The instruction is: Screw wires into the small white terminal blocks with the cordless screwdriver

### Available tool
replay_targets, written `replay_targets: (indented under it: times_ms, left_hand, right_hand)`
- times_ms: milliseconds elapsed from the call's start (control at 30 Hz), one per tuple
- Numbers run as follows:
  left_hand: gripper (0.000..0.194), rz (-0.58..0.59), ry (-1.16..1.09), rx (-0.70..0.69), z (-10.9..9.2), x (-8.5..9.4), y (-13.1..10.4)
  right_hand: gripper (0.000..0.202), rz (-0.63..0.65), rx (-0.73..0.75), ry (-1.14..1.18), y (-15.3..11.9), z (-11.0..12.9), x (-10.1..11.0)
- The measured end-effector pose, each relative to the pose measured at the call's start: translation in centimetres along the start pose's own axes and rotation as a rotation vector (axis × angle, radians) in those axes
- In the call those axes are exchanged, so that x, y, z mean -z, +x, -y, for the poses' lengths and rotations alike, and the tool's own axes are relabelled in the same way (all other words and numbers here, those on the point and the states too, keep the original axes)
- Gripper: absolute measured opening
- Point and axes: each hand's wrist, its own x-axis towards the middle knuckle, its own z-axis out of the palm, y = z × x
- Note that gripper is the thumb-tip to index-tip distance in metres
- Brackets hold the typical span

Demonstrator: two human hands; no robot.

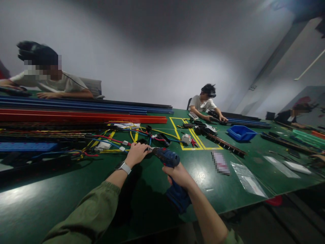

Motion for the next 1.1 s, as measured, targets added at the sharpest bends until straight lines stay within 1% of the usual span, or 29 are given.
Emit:
replay_targets:
  times_ms: [167,467,667,767,867,1033,1100]
  left_hand:
    - [0.033,-0.009,0.009,-0.009,0.15,-0.24,-0.02]
    - [0.033,0.004,-0.01,0.006,0.18,-0.3,0.03]
    - [0.03,-0.001,0.014,-0.01,-0.02,0.06,-0.11]
    - [0.03,-0.009,0.011,-0.009,-0.17,0.33,-0.19]
    - [0.029,-0.007,-0.005,-0.014,-0.24,0.49,-0.21]
    - [0.025,-0.011,-0.002,-0.004,-0.23,0.49,-0.14]
    - [0.025,-0.008,-0.001,-0.005,-0.25,0.51,-0.1]
  right_hand:
    - [0.032,-0.007,-0.046,-0.014,-0.15,0.3,0.0]
    - [0.032,-0.008,0.002,-0.053,-0.04,0.39,-0.08]
    - [0.023,-0.012,0.008,0.006,0.08,-0.04,-0.13]
    - [0.024,-0.019,-0.002,0.037,0.06,0.06,-0.18]
    - [0.024,-0.026,-0.018,0.04,0.05,0.22,-0.16]
    - [0.015,0.001,-0.025,0.03,0.17,0.21,-0.03]
    - [0.015,0.002,-0.021,0.038,0.19,0.18,-0.06]
